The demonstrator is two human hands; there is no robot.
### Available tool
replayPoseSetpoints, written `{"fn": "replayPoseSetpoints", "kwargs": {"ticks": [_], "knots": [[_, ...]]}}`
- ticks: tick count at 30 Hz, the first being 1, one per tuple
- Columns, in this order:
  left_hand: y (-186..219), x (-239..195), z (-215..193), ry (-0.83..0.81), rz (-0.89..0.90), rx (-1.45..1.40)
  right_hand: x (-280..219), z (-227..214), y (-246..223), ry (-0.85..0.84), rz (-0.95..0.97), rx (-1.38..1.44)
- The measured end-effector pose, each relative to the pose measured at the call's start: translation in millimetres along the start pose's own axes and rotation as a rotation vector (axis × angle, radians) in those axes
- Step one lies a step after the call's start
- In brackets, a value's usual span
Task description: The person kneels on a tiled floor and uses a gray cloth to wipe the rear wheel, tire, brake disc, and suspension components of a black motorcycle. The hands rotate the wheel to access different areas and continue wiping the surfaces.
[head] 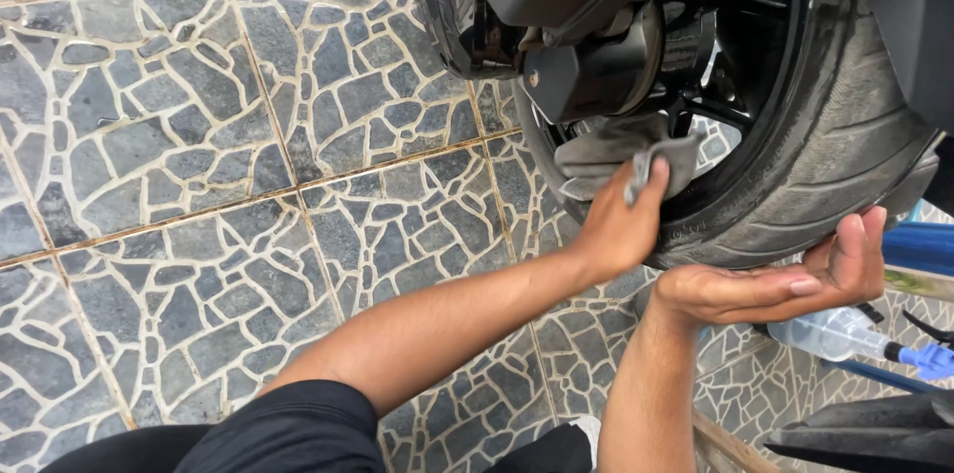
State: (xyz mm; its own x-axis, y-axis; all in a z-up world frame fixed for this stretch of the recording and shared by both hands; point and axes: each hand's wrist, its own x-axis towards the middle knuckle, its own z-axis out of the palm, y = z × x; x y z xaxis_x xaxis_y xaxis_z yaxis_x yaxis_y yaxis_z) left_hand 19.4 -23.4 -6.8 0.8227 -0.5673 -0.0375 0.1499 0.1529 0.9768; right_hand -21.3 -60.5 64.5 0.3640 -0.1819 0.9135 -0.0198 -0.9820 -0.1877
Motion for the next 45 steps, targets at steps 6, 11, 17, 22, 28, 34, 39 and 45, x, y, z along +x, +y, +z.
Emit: {"fn": "replayPoseSetpoints", "kwargs": {"ticks": [6, 11, 17, 22, 28, 34, 39, 45], "knots": [[5, 31, -18, -0.038, -0.380, -0.684, -5, 0, 0, -0.007, -0.011, -0.011], [-22, 11, -26, -0.210, 0.012, 0.172, -5, 1, -1, 0.012, 0.027, 0.017], [-8, 15, -38, -0.025, 0.021, 0.236, -2, 0, 1, -0.004, 0.008, 0.004], [-25, 46, -20, -0.106, -0.138, 0.196, 1, 1, -7, -0.011, 0.020, 0.023], [-13, 60, 2, 0.112, -0.091, 0.305, 2, 1, -12, -0.008, 0.021, -0.009], [17, 47, 7, 0.324, -0.218, 0.040, -2, -6, -10, -0.021, 0.055, 0.005], [3, 49, 1, 0.229, -0.148, 0.137, 4, -7, -13, -0.010, 0.041, 0.024], [-10, 31, -9, 0.031, -0.161, 0.145, 6, -7, -12, 0.011, 0.044, 0.033]]}}
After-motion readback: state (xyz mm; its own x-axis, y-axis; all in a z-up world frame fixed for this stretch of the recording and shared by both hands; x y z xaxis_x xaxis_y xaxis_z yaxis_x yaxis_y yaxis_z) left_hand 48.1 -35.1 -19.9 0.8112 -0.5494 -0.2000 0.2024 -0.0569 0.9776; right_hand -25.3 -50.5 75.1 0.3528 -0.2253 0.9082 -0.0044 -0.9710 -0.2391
